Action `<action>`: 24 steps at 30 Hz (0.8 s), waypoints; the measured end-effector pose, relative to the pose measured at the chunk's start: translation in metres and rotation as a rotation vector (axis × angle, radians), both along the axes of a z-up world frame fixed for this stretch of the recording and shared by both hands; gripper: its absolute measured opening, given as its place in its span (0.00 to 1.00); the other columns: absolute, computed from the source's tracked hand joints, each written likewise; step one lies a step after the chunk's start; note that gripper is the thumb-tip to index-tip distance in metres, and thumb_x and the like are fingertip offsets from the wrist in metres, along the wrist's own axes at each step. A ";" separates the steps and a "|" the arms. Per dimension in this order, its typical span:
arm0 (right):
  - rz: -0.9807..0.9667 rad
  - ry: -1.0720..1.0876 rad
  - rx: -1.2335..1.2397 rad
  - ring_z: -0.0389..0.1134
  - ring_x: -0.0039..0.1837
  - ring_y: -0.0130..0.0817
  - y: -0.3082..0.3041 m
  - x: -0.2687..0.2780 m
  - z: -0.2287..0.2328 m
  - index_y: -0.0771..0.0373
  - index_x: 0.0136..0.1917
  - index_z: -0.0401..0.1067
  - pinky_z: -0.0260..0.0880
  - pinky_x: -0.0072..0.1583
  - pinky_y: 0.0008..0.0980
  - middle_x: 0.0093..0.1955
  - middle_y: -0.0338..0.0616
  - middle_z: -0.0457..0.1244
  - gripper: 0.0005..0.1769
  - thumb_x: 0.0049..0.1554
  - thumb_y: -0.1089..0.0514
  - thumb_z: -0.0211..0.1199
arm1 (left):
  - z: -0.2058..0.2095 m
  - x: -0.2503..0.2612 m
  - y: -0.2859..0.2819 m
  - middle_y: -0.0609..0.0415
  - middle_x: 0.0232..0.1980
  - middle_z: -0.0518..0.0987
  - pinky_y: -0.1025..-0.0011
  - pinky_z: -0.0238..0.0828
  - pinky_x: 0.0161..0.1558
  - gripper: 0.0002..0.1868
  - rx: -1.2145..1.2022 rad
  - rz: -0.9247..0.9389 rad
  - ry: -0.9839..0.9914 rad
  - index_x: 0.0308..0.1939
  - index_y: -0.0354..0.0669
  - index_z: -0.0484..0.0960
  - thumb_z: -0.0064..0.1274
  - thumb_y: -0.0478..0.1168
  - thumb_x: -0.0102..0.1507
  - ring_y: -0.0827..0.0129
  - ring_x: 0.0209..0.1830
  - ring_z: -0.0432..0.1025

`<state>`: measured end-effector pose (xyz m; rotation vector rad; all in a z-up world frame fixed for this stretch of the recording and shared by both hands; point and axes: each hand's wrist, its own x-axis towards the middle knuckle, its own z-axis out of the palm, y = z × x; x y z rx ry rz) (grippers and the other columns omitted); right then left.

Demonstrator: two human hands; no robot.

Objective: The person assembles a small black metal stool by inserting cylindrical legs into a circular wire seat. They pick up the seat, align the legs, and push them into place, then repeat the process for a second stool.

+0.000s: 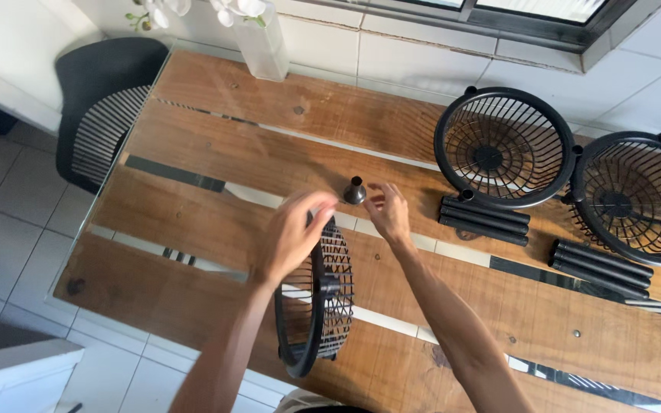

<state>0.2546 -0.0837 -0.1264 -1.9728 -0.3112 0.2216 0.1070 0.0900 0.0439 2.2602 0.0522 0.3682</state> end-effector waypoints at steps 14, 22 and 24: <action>-0.109 -0.055 0.111 0.73 0.49 0.39 0.040 0.013 -0.048 0.61 0.57 0.78 0.76 0.47 0.34 0.57 0.48 0.69 0.22 0.48 0.62 0.74 | -0.169 0.151 0.031 0.39 0.61 0.78 0.52 0.69 0.60 0.22 0.301 -0.318 0.709 0.62 0.38 0.72 0.46 0.36 0.63 0.46 0.62 0.71; -0.101 -0.266 0.125 0.72 0.48 0.37 0.012 -0.009 0.038 0.63 0.60 0.79 0.74 0.51 0.35 0.52 0.49 0.73 0.25 0.47 0.64 0.74 | -0.067 0.127 0.011 0.45 0.49 0.84 0.62 0.76 0.45 0.27 0.028 -0.283 0.614 0.69 0.48 0.67 0.53 0.40 0.65 0.56 0.44 0.81; -0.101 -0.361 0.126 0.72 0.49 0.36 0.002 -0.016 0.063 0.64 0.58 0.79 0.74 0.51 0.34 0.52 0.49 0.72 0.24 0.47 0.63 0.75 | -0.033 0.113 -0.002 0.45 0.48 0.85 0.62 0.76 0.43 0.23 0.071 -0.308 0.377 0.61 0.44 0.75 0.58 0.41 0.62 0.57 0.43 0.81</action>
